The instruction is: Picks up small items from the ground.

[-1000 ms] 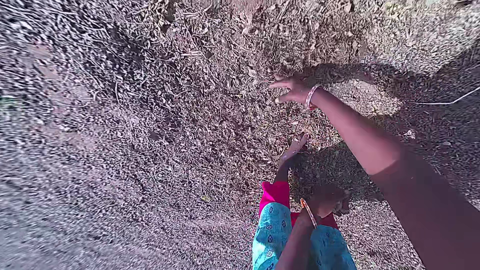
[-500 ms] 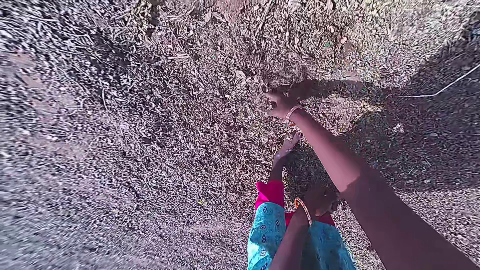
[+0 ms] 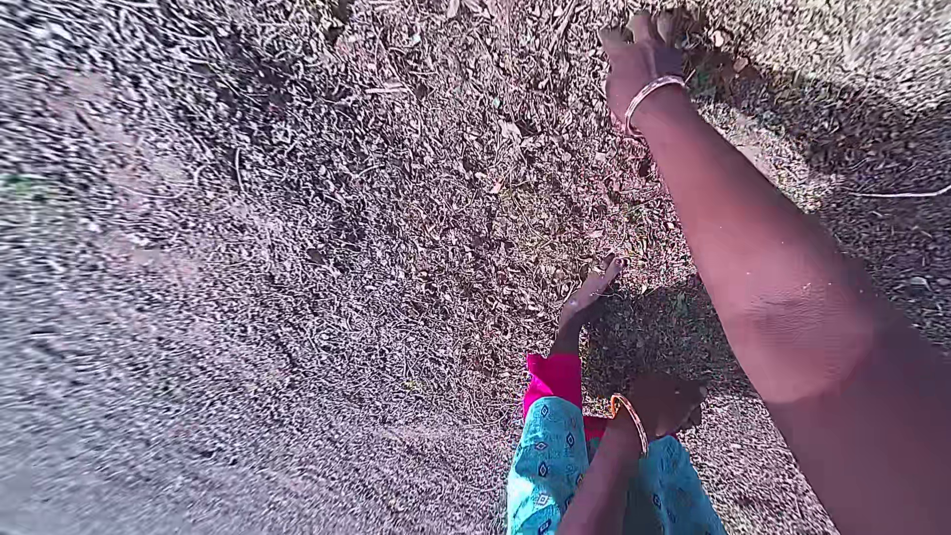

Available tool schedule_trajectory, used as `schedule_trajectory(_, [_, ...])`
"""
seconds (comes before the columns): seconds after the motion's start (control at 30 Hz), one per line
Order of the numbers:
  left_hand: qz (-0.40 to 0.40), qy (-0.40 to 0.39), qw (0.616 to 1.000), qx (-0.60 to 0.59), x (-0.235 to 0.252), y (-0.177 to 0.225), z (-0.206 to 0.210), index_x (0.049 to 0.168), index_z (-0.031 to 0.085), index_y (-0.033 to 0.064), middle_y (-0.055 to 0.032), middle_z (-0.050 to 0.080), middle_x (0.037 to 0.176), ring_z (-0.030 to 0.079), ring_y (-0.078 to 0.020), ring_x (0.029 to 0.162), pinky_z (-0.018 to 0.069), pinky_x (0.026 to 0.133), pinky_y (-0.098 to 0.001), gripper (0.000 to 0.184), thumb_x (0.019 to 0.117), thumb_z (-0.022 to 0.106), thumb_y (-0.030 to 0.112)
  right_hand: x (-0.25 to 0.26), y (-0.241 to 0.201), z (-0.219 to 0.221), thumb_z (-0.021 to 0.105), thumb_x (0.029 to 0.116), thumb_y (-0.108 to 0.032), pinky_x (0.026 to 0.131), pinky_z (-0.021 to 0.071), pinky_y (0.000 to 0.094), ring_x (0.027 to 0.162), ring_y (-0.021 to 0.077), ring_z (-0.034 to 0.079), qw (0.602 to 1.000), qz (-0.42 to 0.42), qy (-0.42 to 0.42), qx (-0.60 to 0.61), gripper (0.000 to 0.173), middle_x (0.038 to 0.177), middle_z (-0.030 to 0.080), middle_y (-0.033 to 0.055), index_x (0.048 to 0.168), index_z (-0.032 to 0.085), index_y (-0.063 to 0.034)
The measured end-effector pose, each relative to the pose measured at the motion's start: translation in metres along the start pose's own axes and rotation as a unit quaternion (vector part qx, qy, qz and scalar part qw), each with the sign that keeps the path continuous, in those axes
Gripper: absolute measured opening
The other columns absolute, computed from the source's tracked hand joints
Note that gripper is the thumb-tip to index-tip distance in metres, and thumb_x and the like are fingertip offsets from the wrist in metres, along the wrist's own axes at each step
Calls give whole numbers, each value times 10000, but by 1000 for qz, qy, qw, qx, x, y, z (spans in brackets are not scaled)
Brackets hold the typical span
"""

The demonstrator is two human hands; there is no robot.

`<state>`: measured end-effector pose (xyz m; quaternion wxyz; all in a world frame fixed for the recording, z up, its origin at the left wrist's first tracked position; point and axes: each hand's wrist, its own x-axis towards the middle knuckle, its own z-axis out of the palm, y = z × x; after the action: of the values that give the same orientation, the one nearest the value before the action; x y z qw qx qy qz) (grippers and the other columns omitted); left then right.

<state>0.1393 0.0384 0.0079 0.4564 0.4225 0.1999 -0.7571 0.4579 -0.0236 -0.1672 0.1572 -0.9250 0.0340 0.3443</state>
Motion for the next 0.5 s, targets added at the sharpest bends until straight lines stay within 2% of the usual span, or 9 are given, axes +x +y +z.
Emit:
schedule_trajectory(0.07, [25,-2,999,23,15,-17,-1,1039,713,-13,-94,681,835,618,-159,720,531,734,-381,491,1107,410,368,10,2,-3,591,978,-193,1080,382,719,1423,504,416,999,29,-14,-26,447,1519,489,257,1398,609,-43])
schedule_trajectory(0.1, [27,-4,999,29,9,-13,-5,1066,707,-18,-106,686,861,626,-169,746,534,754,-388,495,1110,398,366,8,5,-5,575,1005,-231,1077,395,700,1387,494,467,999,47,-13,-15,420,1465,532,280,1335,625,23])
schedule_trajectory(0.17, [6,-4,1000,27,-17,11,-14,1094,679,-45,-108,647,887,593,-166,781,503,800,-372,457,1120,387,307,-4,17,-10,585,994,-235,1060,436,654,1308,462,564,996,82,16,32,400,1347,616,295,1258,650,58])
schedule_trajectory(0.23, [4,4,1000,15,-27,20,-16,1080,678,-44,-101,648,885,596,-159,784,506,807,-367,437,1118,401,292,-18,33,-11,588,952,-151,1069,429,628,1274,449,593,992,92,50,67,344,1286,654,288,1225,671,40])
schedule_trajectory(0.3, [14,11,1000,-10,-24,19,-11,1026,685,-36,-71,636,826,575,-129,725,500,746,-338,423,1110,428,290,-24,47,-6,551,947,-70,1091,427,600,1273,423,598,992,66,68,87,324,1280,664,263,1237,670,14])
schedule_trajectory(0.37, [28,4,999,-19,-20,17,-6,1025,684,-33,-51,625,789,550,-100,672,489,690,-305,407,1106,440,284,-24,44,-7,519,956,-42,1115,417,574,1314,386,582,994,30,68,81,397,1345,651,216,1328,656,-58])
schedule_trajectory(0.4, [30,-5,999,-15,-19,18,-4,1043,682,-39,-60,632,806,553,-105,684,489,704,-311,410,1108,436,282,-20,37,-9,530,960,-38,1140,389,579,1366,388,535,996,11,53,66,444,1415,609,204,1388,632,-98])
schedule_trajectory(0.43, [32,-11,999,-7,-19,19,-3,1043,682,-46,-74,639,822,563,-115,702,497,725,-323,422,1110,429,285,-13,30,-8,555,958,-53,1148,366,611,1407,417,478,999,-3,33,36,486,1469,557,215,1434,601,-133])
schedule_trajectory(0.5, [34,-10,999,11,-17,15,-1,1011,689,-43,-85,640,825,575,-129,717,505,735,-339,436,1110,427,291,0,21,0,603,951,-135,1098,334,732,1409,523,421,999,5,-12,-31,507,1508,476,295,1457,576,-140])
